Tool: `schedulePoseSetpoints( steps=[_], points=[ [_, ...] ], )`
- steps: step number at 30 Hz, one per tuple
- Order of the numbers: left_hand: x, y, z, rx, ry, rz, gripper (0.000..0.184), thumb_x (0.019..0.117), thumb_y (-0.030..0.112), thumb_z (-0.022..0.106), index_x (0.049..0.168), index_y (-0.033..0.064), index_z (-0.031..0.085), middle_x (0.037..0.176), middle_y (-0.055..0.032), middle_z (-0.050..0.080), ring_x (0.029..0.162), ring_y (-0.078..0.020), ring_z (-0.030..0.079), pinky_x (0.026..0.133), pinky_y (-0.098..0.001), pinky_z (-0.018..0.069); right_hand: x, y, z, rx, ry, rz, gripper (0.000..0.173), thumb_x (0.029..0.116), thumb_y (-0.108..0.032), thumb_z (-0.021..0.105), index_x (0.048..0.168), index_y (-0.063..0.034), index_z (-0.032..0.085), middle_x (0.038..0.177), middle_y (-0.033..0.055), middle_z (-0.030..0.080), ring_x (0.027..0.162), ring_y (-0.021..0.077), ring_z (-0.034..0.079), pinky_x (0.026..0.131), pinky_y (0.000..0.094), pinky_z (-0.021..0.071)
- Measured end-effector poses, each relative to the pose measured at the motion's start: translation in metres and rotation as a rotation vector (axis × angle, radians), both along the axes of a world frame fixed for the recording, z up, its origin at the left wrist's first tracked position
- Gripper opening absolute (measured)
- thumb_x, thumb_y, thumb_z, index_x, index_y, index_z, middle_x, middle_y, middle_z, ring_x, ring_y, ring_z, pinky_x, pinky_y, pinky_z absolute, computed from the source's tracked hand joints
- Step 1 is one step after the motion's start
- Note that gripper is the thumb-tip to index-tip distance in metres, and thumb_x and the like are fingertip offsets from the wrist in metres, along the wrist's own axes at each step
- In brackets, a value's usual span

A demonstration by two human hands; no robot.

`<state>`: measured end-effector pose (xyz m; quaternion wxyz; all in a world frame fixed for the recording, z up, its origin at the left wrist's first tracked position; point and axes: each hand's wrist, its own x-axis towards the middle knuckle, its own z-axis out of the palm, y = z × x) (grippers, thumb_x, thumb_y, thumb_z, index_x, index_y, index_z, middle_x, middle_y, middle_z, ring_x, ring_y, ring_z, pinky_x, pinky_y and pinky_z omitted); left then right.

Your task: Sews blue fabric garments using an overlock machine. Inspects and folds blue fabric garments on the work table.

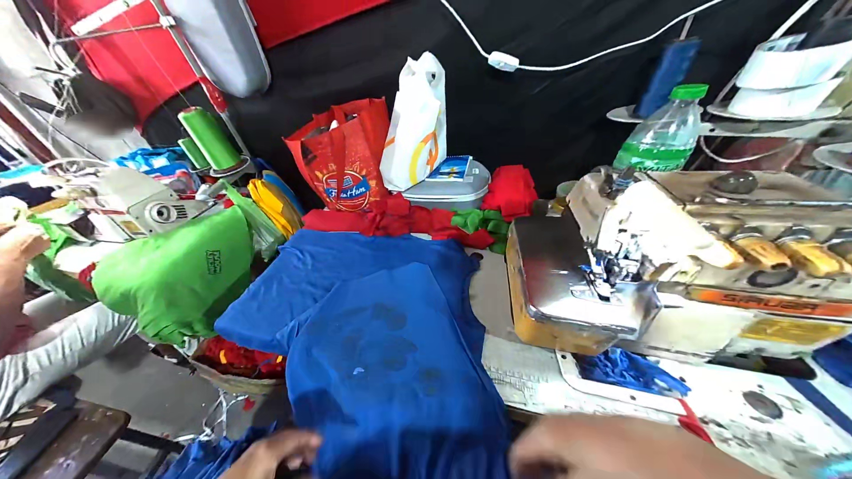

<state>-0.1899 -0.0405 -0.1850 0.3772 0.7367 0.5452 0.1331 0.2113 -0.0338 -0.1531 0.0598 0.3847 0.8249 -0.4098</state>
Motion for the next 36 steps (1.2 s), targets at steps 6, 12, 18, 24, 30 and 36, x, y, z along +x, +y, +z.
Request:
schedulePoseSetpoints(
  steps=[6, 12, 18, 24, 30, 36],
  points=[
    [0.111, 0.139, -0.015, 0.546, -0.16, 0.15, 0.029, 0.1018, 0.011, 0.057, 0.126, -0.001, 0.067, 0.127, -0.0198, 0.065, 0.117, -0.0305, 0.065, 0.101, -0.0477, 0.0529, -0.055, 0.142, -0.006, 0.469, 0.23, -0.579, 0.027, 0.1056, -0.012, 0.055, 0.127, -0.0001, 0.066, 0.12, 0.0188, 0.069, 0.109, 0.0301, 0.068, 0.1, 0.0487, 0.0527],
    [0.196, 0.23, -0.023, 0.554, 0.132, 0.255, 0.038, 0.1024, 0.024, 0.06, 0.129, -0.0028, 0.065, 0.136, -0.0283, 0.057, 0.127, -0.0471, 0.053, 0.104, -0.0649, 0.0411, -0.056, 0.186, -0.08, 0.771, 0.48, -0.823, 0.027, 0.0967, 0.003, 0.062, 0.123, 0.0061, 0.065, 0.11, 0.0222, 0.07, 0.098, 0.0329, 0.07, 0.089, 0.0483, 0.0567],
    [0.192, 0.239, -0.03, 0.585, 0.121, 0.188, 0.023, 0.1009, 0.021, 0.063, 0.112, 0.0046, 0.075, 0.12, -0.0206, 0.066, 0.118, -0.0407, 0.059, 0.099, -0.0606, 0.0442, -0.054, 0.188, -0.081, 0.67, 0.599, -0.939, 0.036, 0.0935, 0.006, 0.064, 0.129, 0.0042, 0.059, 0.102, 0.0163, 0.069, 0.088, 0.0211, 0.068, 0.08, 0.0378, 0.0571],
    [0.187, 0.236, -0.034, 0.721, -0.002, 0.159, 0.02, 0.1018, 0.013, 0.06, 0.112, -0.0005, 0.071, 0.114, -0.0221, 0.068, 0.111, -0.0414, 0.064, 0.098, -0.0619, 0.0454, -0.062, 0.185, -0.071, 0.601, 0.566, -0.985, 0.052, 0.0879, 0.0, 0.077, 0.135, 0.004, 0.056, 0.105, 0.0182, 0.068, 0.087, 0.0256, 0.068, 0.078, 0.0411, 0.0571],
    [0.181, 0.233, -0.032, 0.865, -0.356, 0.038, 0.02, 0.1031, 0.009, 0.057, 0.113, -0.0045, 0.068, 0.109, -0.0176, 0.071, 0.101, -0.0269, 0.071, 0.094, -0.0453, 0.0566, -0.064, 0.179, -0.065, 0.541, 0.693, -0.972, 0.05, 0.089, -0.016, 0.08, 0.131, 0.0032, 0.061, 0.115, 0.0188, 0.068, 0.098, 0.0249, 0.068, 0.087, 0.0421, 0.0563],
    [0.18, 0.229, -0.033, 0.889, -0.42, -0.016, 0.015, 0.1008, 0.009, 0.06, 0.109, -0.0001, 0.069, 0.1, -0.0106, 0.072, 0.09, -0.0162, 0.07, 0.086, -0.0347, 0.058, -0.072, 0.177, -0.06, 0.396, 1.004, -1.011, 0.009, 0.0971, -0.009, 0.068, 0.1, -0.0031, 0.074, 0.086, 0.0023, 0.072, 0.078, 0.0061, 0.066, 0.075, 0.0251, 0.0558]
  ],
)
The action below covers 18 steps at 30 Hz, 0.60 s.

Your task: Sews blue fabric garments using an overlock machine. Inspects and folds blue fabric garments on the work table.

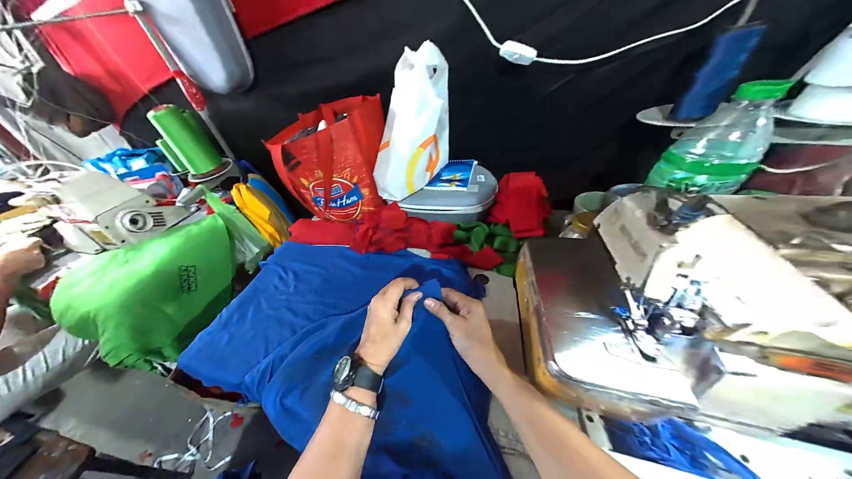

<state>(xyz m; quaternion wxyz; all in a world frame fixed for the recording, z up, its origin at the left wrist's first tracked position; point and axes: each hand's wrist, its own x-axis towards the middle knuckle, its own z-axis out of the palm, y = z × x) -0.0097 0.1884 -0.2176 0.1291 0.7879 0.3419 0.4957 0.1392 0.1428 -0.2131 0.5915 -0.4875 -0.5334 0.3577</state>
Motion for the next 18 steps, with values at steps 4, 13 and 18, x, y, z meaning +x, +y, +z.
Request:
schedulePoseSetpoints(
  steps=[4, 13, 18],
  points=[
    [-0.038, -0.013, 0.02, -0.013, 0.264, 0.027, 0.026, 0.1, 0.029, 0.064, 0.105, 0.0051, 0.072, 0.09, -0.007, 0.072, 0.081, -0.0188, 0.07, 0.076, -0.0422, 0.0593, 0.002, -0.006, -0.001, 0.154, -0.01, -0.004, 0.006, 0.0959, -0.008, 0.069, 0.094, -0.0036, 0.073, 0.081, 0.0007, 0.068, 0.073, 0.0043, 0.062, 0.069, 0.022, 0.0523],
    [-0.167, -0.111, 0.091, -0.077, 0.426, -0.1, 0.042, 0.0876, 0.042, 0.077, 0.082, 0.0009, 0.071, 0.079, -0.0083, 0.07, 0.085, -0.0124, 0.065, 0.086, -0.0328, 0.051, 0.047, -0.126, 0.057, 0.603, -0.025, 0.09, 0.011, 0.101, -0.019, 0.063, 0.104, -0.0133, 0.072, 0.093, -0.0091, 0.072, 0.087, -0.0055, 0.066, 0.08, 0.0145, 0.0561],
    [-0.135, -0.137, 0.124, -0.336, 0.241, -0.465, 0.017, 0.0938, 0.029, 0.075, 0.102, 0.0142, 0.073, 0.097, 0.0116, 0.07, 0.095, 0.0071, 0.062, 0.087, -0.0193, 0.0524, 0.122, -0.191, 0.074, 0.626, -0.063, 0.044, 0.018, 0.1028, -0.02, 0.06, 0.115, -0.0229, 0.074, 0.103, -0.014, 0.073, 0.094, -0.0057, 0.067, 0.084, 0.013, 0.0556]
  ],
)
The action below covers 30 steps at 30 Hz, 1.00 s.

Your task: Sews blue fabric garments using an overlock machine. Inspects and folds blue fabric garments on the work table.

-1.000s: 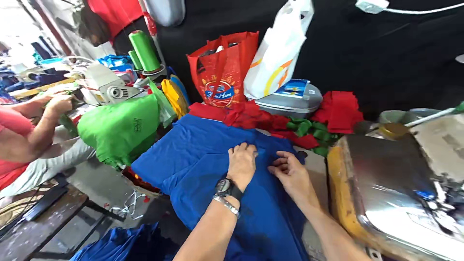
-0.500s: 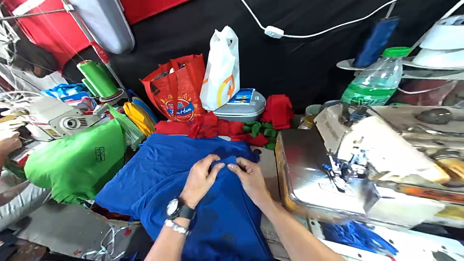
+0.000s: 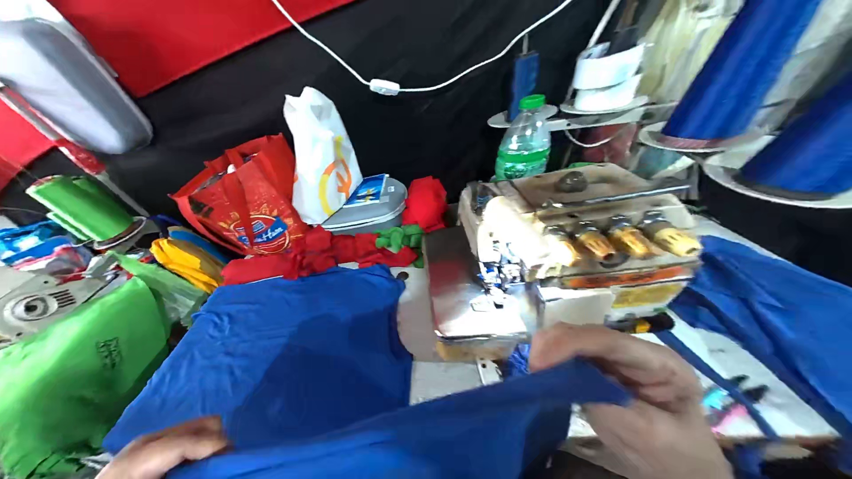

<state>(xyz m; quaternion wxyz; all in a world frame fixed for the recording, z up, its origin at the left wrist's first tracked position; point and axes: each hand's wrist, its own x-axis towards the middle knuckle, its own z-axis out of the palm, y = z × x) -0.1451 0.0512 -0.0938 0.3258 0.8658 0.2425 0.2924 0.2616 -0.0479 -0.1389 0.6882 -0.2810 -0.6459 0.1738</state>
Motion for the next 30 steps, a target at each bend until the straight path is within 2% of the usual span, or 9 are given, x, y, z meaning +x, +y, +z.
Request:
schedulePoseSetpoints(
  steps=[3, 5, 6, 8, 11, 16, 20, 25, 30],
  points=[
    [0.033, 0.035, -0.019, 0.273, 0.252, 0.217, 0.022, 0.0941, 0.027, 0.071, 0.1, 0.0066, 0.076, 0.092, -0.0029, 0.073, 0.086, -0.0093, 0.068, 0.079, -0.0334, 0.058, 0.008, 0.007, -0.033, -0.335, 0.127, -0.207, 0.014, 0.0948, -0.013, 0.067, 0.103, -0.0191, 0.076, 0.089, -0.009, 0.073, 0.079, -0.0004, 0.068, 0.073, 0.0182, 0.0578],
    [0.07, 0.049, -0.033, 0.413, 0.482, 0.342, 0.017, 0.0893, 0.007, 0.073, 0.103, -0.0023, 0.077, 0.1, -0.0261, 0.072, 0.094, -0.0468, 0.07, 0.085, -0.0728, 0.0493, 0.003, 0.011, -0.047, -0.557, 0.198, -0.267, 0.01, 0.0947, -0.013, 0.066, 0.1, -0.0108, 0.074, 0.085, -0.0038, 0.074, 0.078, 0.0039, 0.07, 0.074, 0.0233, 0.0591],
    [0.095, 0.048, -0.038, 0.471, 0.487, 0.359, 0.017, 0.088, 0.003, 0.073, 0.103, -0.0021, 0.077, 0.104, -0.0297, 0.07, 0.1, -0.0548, 0.066, 0.088, -0.0799, 0.0425, 0.001, 0.012, -0.051, -0.602, 0.206, -0.271, 0.011, 0.0959, -0.016, 0.066, 0.099, -0.0091, 0.073, 0.085, -0.0037, 0.073, 0.079, 0.0032, 0.07, 0.075, 0.0229, 0.0589],
    [0.145, 0.04, -0.056, 0.562, 0.321, 0.287, 0.024, 0.0914, 0.014, 0.069, 0.112, 0.0017, 0.075, 0.118, -0.0243, 0.069, 0.111, -0.0499, 0.064, 0.092, -0.0743, 0.0461, -0.005, 0.008, -0.057, -0.618, 0.21, -0.264, 0.015, 0.0983, -0.02, 0.063, 0.099, -0.0081, 0.073, 0.084, -0.0054, 0.072, 0.079, -0.0001, 0.068, 0.075, 0.0196, 0.057],
    [0.215, 0.004, -0.066, 0.377, 0.096, 0.137, 0.038, 0.1002, 0.03, 0.06, 0.126, 0.0033, 0.069, 0.132, -0.0158, 0.065, 0.125, -0.0375, 0.059, 0.103, -0.0603, 0.047, -0.007, 0.004, -0.06, -0.594, 0.23, -0.238, 0.018, 0.1014, -0.021, 0.06, 0.096, -0.0083, 0.072, 0.083, -0.0063, 0.07, 0.078, -0.0024, 0.065, 0.075, 0.0171, 0.0543],
    [0.254, -0.012, -0.08, 0.59, 0.009, 0.289, 0.043, 0.1031, 0.046, 0.047, 0.107, 0.016, 0.078, 0.116, -0.0081, 0.069, 0.106, -0.029, 0.062, 0.091, -0.0531, 0.0423, -0.01, 0.006, -0.067, -0.383, 0.195, -0.273, 0.021, 0.1005, -0.02, 0.061, 0.097, -0.0039, 0.074, 0.091, -0.0015, 0.07, 0.086, -0.0012, 0.066, 0.078, 0.0152, 0.0555],
    [0.254, -0.017, -0.078, 0.548, -0.042, 0.199, 0.028, 0.0996, 0.032, 0.057, 0.097, 0.0129, 0.077, 0.109, -0.0052, 0.07, 0.105, -0.022, 0.064, 0.094, -0.0484, 0.0446, -0.011, 0.002, -0.062, -0.412, 0.314, -0.223, 0.011, 0.0949, -0.011, 0.067, 0.101, -0.0032, 0.072, 0.092, -0.0008, 0.073, 0.086, 0.0012, 0.069, 0.08, 0.0177, 0.0581],
    [0.251, -0.016, -0.068, 0.31, -0.136, 0.102, 0.019, 0.097, 0.022, 0.064, 0.1, 0.0067, 0.075, 0.096, -0.0002, 0.071, 0.092, -0.0047, 0.066, 0.086, -0.0215, 0.0543, -0.006, 0.002, -0.055, -0.461, 0.347, -0.181, 0.013, 0.0987, -0.017, 0.065, 0.097, -0.0074, 0.074, 0.085, -0.0043, 0.072, 0.081, -0.0007, 0.067, 0.077, 0.0168, 0.0558],
    [0.252, -0.016, -0.064, 0.131, -0.185, 0.072, 0.015, 0.0942, 0.021, 0.069, 0.097, 0.0077, 0.075, 0.093, 0.0025, 0.071, 0.088, -0.0025, 0.066, 0.08, -0.0186, 0.0556, -0.001, 0.005, -0.052, -0.453, 0.328, -0.199, 0.009, 0.0939, -0.018, 0.071, 0.092, -0.0094, 0.075, 0.086, -0.0033, 0.071, 0.081, 0.0022, 0.068, 0.076, 0.018, 0.0568]
  ],
)
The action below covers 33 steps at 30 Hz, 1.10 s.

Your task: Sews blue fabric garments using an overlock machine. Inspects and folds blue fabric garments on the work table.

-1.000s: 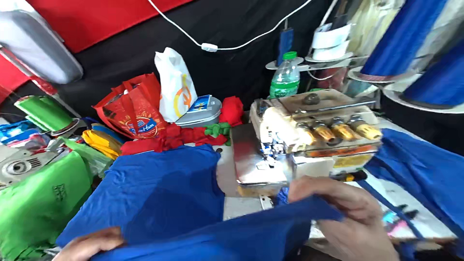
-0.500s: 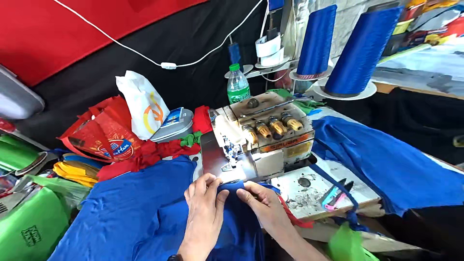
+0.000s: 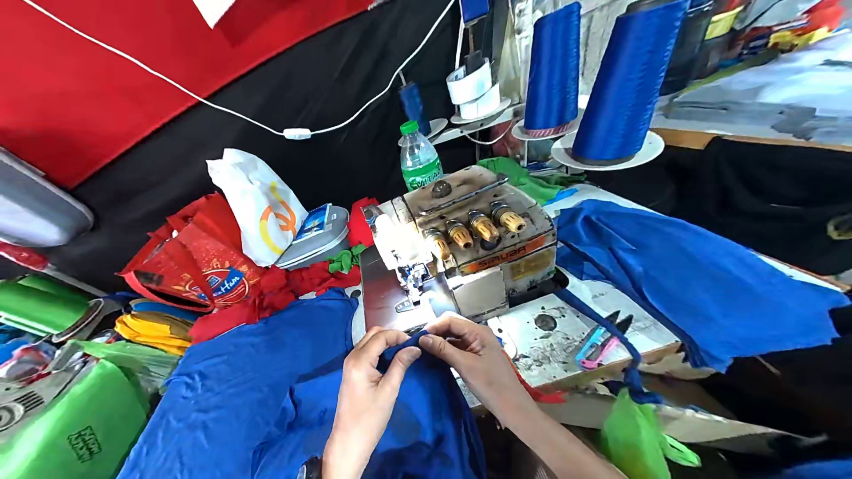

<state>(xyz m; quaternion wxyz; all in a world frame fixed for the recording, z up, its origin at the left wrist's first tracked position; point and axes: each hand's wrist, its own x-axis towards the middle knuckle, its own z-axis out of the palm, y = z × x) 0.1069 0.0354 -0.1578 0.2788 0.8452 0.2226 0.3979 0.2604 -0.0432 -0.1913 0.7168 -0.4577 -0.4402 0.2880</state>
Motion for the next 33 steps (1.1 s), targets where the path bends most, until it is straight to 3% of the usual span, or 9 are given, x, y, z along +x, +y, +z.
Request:
schedulePoseSetpoints(
  steps=[5, 11, 14, 18, 21, 24, 28, 31, 33],
  points=[
    [0.0, -0.002, 0.004, 0.017, 0.004, 0.009, 0.015, 0.0964, 0.017, 0.065, 0.096, 0.0064, 0.076, 0.088, 0.0031, 0.069, 0.081, 0.0004, 0.065, 0.074, -0.0145, 0.0542, 0.0, -0.002, 0.004, -0.022, 0.083, 0.037, 0.006, 0.092, -0.015, 0.074, 0.091, -0.0093, 0.073, 0.082, -0.0034, 0.071, 0.077, 0.0016, 0.067, 0.074, 0.0174, 0.0554],
    [0.003, -0.006, 0.007, 0.093, 0.057, 0.031, 0.02, 0.1012, 0.017, 0.056, 0.098, 0.0072, 0.074, 0.094, 0.0027, 0.067, 0.086, 0.0006, 0.063, 0.077, -0.0139, 0.0527, 0.0, -0.001, 0.008, -0.009, 0.061, 0.067, 0.005, 0.0944, -0.015, 0.07, 0.095, -0.01, 0.07, 0.074, -0.004, 0.065, 0.068, 0.0018, 0.062, 0.065, 0.0171, 0.0508],
    [0.005, -0.007, 0.008, 0.09, 0.047, 0.046, 0.019, 0.0979, 0.024, 0.064, 0.103, 0.0093, 0.075, 0.098, 0.0035, 0.069, 0.089, -0.0005, 0.064, 0.078, -0.0163, 0.0541, 0.001, 0.0, 0.012, 0.002, 0.021, 0.073, 0.005, 0.0963, -0.014, 0.067, 0.095, -0.009, 0.068, 0.073, -0.0047, 0.062, 0.067, 0.0006, 0.058, 0.064, 0.0166, 0.0485],
    [0.012, -0.006, 0.013, 0.041, -0.016, 0.091, 0.01, 0.0924, 0.018, 0.07, 0.094, 0.0115, 0.077, 0.088, 0.0064, 0.069, 0.08, 0.0009, 0.064, 0.071, -0.0153, 0.0537, -0.001, 0.001, 0.007, 0.03, 0.035, 0.064, 0.011, 0.1017, -0.018, 0.06, 0.099, -0.011, 0.068, 0.072, -0.0058, 0.06, 0.064, 0.0002, 0.055, 0.062, 0.0169, 0.046],
    [0.018, 0.005, 0.016, 0.041, -0.003, 0.107, 0.01, 0.0943, 0.016, 0.069, 0.095, 0.0097, 0.076, 0.092, 0.0046, 0.069, 0.084, -0.0004, 0.064, 0.074, -0.0166, 0.0535, 0.003, 0.001, -0.009, -0.014, -0.051, 0.11, 0.028, 0.098, -0.025, 0.066, 0.121, -0.0084, 0.062, 0.091, -0.0022, 0.07, 0.081, 0.0033, 0.066, 0.076, 0.0217, 0.0555],
    [0.029, 0.017, 0.01, 0.091, 0.052, 0.141, 0.012, 0.0975, 0.016, 0.066, 0.097, 0.0078, 0.074, 0.096, 0.0016, 0.068, 0.089, -0.0037, 0.064, 0.079, -0.0209, 0.053, 0.002, 0.005, -0.038, 0.028, -0.158, 0.077, 0.038, 0.0968, -0.011, 0.066, 0.132, -0.0042, 0.054, 0.104, 0.0041, 0.074, 0.092, 0.0059, 0.072, 0.085, 0.0231, 0.0585],
    [0.043, 0.023, -0.007, 0.285, 0.083, 0.252, 0.015, 0.0963, 0.016, 0.065, 0.097, 0.0054, 0.075, 0.094, -0.0039, 0.07, 0.094, -0.0166, 0.066, 0.089, -0.0429, 0.0497, -0.004, 0.004, -0.055, 0.038, -0.249, -0.065, 0.029, 0.0998, -0.011, 0.06, 0.125, 0.0013, 0.053, 0.097, 0.0087, 0.073, 0.087, 0.008, 0.071, 0.082, 0.0241, 0.057],
    [0.045, 0.022, -0.009, 0.268, 0.071, 0.282, 0.016, 0.0966, 0.019, 0.064, 0.098, 0.007, 0.075, 0.092, -0.0019, 0.069, 0.092, -0.0149, 0.065, 0.088, -0.0436, 0.0471, -0.005, 0.003, -0.056, 0.075, -0.192, -0.081, 0.03, 0.0969, -0.013, 0.066, 0.12, -0.0006, 0.051, 0.099, 0.0063, 0.072, 0.087, 0.0053, 0.07, 0.08, 0.0212, 0.0576],
    [0.044, 0.02, -0.005, 0.186, 0.057, 0.27, 0.016, 0.0978, 0.019, 0.063, 0.1, 0.0082, 0.074, 0.094, 0.0003, 0.07, 0.093, -0.0119, 0.064, 0.089, -0.0408, 0.0462, -0.006, 0.004, -0.055, 0.1, -0.144, -0.111, 0.029, 0.0926, -0.011, 0.071, 0.114, -0.0019, 0.053, 0.092, 0.0028, 0.072, 0.083, 0.0025, 0.069, 0.076, 0.0185, 0.0576]
  ],
)
